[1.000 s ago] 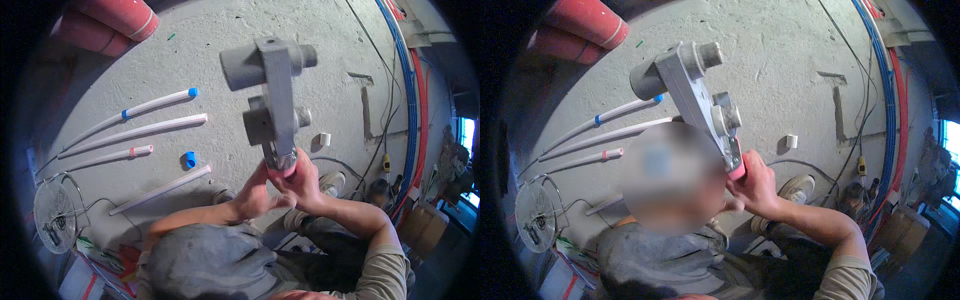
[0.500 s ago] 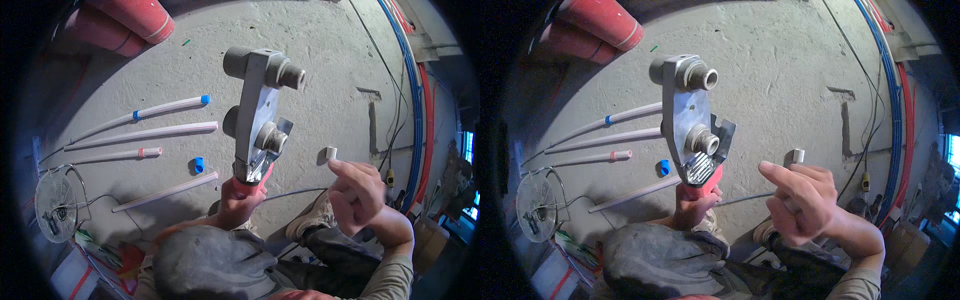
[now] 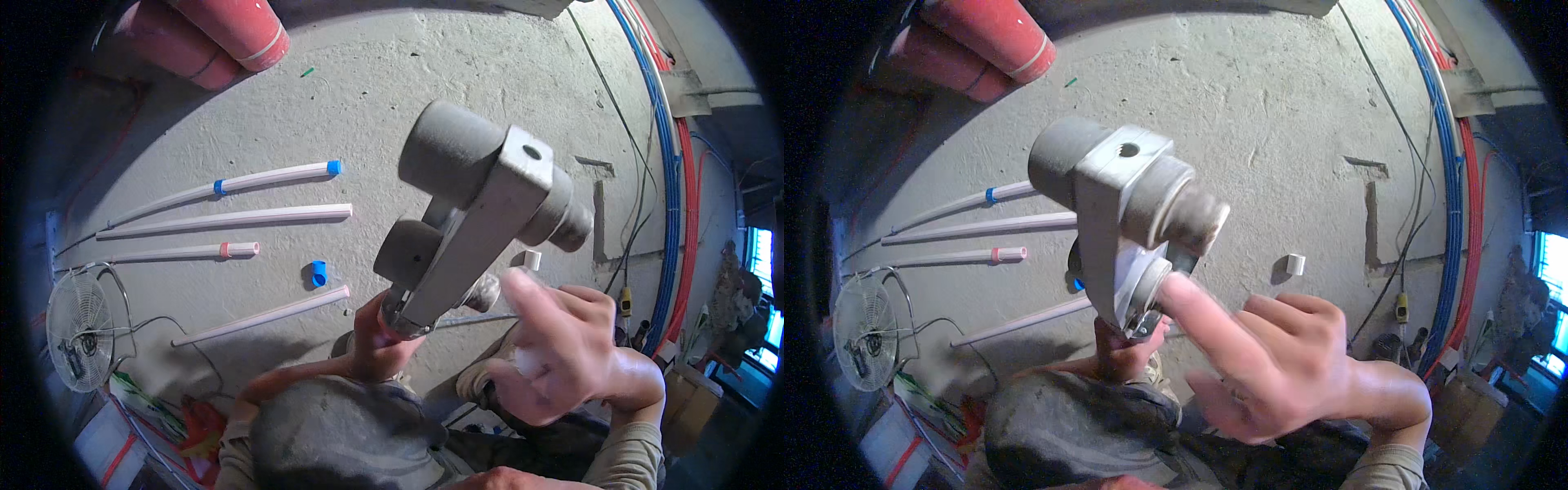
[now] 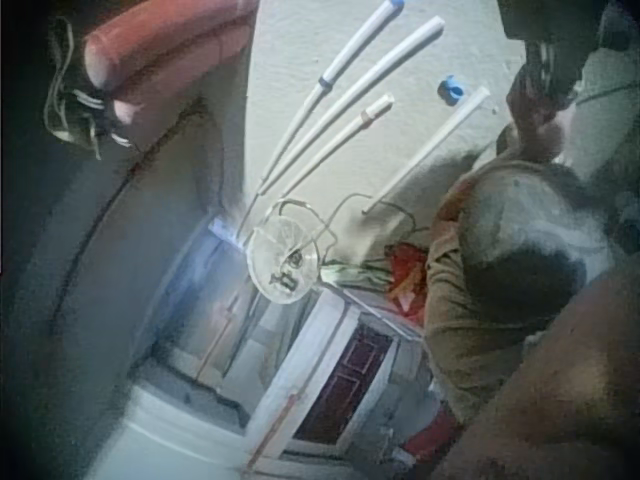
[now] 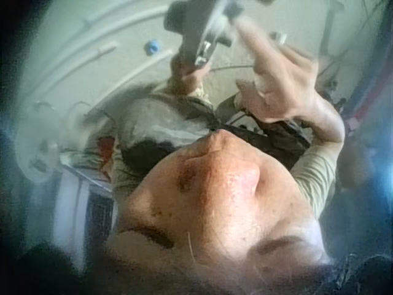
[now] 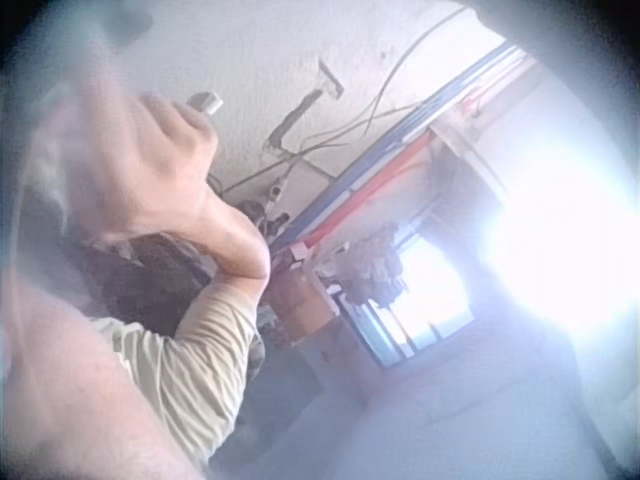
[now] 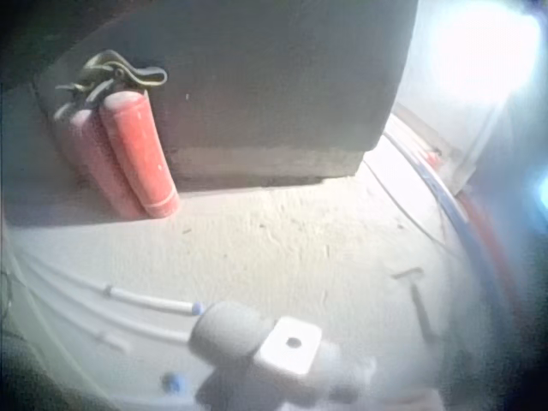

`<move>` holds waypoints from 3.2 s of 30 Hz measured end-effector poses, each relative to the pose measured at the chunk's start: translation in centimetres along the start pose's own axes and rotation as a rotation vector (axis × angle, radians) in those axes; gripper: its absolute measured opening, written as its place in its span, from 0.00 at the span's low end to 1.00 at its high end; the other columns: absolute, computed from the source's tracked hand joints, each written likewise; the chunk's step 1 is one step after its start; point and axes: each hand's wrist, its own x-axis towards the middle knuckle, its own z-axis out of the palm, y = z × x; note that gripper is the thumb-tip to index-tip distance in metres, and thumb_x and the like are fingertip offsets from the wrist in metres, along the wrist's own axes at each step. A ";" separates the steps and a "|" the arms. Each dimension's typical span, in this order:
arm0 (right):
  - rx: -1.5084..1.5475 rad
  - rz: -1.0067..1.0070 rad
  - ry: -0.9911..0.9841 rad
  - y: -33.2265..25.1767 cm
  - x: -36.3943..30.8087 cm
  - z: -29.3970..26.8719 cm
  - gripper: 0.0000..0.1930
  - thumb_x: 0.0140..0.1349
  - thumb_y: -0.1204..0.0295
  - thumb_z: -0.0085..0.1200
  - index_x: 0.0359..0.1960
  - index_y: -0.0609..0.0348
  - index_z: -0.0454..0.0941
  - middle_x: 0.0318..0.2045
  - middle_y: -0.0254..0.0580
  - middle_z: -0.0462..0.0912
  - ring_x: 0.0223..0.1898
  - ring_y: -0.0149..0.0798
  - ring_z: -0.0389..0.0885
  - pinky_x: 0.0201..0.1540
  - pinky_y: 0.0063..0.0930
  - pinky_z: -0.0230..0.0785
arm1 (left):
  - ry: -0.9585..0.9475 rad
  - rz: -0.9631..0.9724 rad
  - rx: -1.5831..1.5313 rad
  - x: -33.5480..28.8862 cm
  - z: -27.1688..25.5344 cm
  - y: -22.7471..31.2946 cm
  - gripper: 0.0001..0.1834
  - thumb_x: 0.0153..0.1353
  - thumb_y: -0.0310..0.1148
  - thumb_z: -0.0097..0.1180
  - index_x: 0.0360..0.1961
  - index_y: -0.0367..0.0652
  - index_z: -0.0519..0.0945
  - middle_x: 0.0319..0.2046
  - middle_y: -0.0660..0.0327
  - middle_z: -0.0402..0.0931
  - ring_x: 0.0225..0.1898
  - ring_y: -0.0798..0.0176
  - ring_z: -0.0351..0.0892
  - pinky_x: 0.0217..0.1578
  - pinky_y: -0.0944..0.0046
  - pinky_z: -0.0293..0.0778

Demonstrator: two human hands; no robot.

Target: The person sits on the floor and uses a pipe fusion tool to heat and join white PVC pipes with elbow fittings. They repeatedly pick up pipes, insert them into the tool, and connect them to fittings, occasionally using pliers to adjust the components.

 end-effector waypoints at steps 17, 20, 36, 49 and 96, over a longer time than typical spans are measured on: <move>0.218 -0.147 0.190 0.8 -2.4 0.7 0.23 0.51 0.83 0.58 0.52 0.75 0.80 0.14 0.27 0.70 0.12 0.27 0.65 0.15 0.27 0.54 | -0.217 -0.133 -0.058 0.1 -1.8 0.2 0.17 0.55 0.14 0.64 0.46 0.34 0.84 0.34 0.59 0.85 0.36 0.67 0.85 0.38 0.63 0.82; 0.637 0.189 0.103 -1.0 -1.4 -0.3 0.37 0.50 0.83 0.58 0.66 0.82 0.67 0.15 0.32 0.74 0.13 0.31 0.72 0.17 0.28 0.62 | -0.265 -0.160 -0.138 0.3 -1.5 -0.4 0.15 0.55 0.16 0.62 0.46 0.33 0.83 0.34 0.59 0.85 0.36 0.66 0.85 0.37 0.63 0.82; 0.200 -0.174 -0.084 -2.4 -0.3 1.8 0.21 0.50 0.80 0.59 0.49 0.64 0.81 0.18 0.28 0.70 0.16 0.30 0.70 0.19 0.28 0.60 | -0.171 -0.296 -0.322 -0.2 -1.2 1.3 0.20 0.50 0.14 0.54 0.47 0.32 0.79 0.32 0.57 0.82 0.33 0.64 0.84 0.32 0.61 0.81; 0.569 0.067 -0.413 -2.4 -9.0 7.3 0.18 0.59 0.63 0.70 0.22 0.54 0.73 0.15 0.37 0.74 0.18 0.44 0.78 0.20 0.39 0.69 | -0.807 -0.362 -0.581 -0.9 -1.9 -5.8 0.13 0.63 0.18 0.61 0.49 0.34 0.78 0.38 0.54 0.84 0.40 0.61 0.84 0.43 0.60 0.82; 0.441 0.234 -0.532 -2.4 -8.6 13.9 0.16 0.69 0.56 0.55 0.36 0.57 0.74 0.24 0.53 0.80 0.29 0.61 0.82 0.32 0.57 0.74 | -0.227 0.023 -0.056 -0.6 -0.8 0.5 0.11 0.60 0.19 0.68 0.43 0.38 0.81 0.33 0.66 0.80 0.35 0.74 0.76 0.37 0.67 0.73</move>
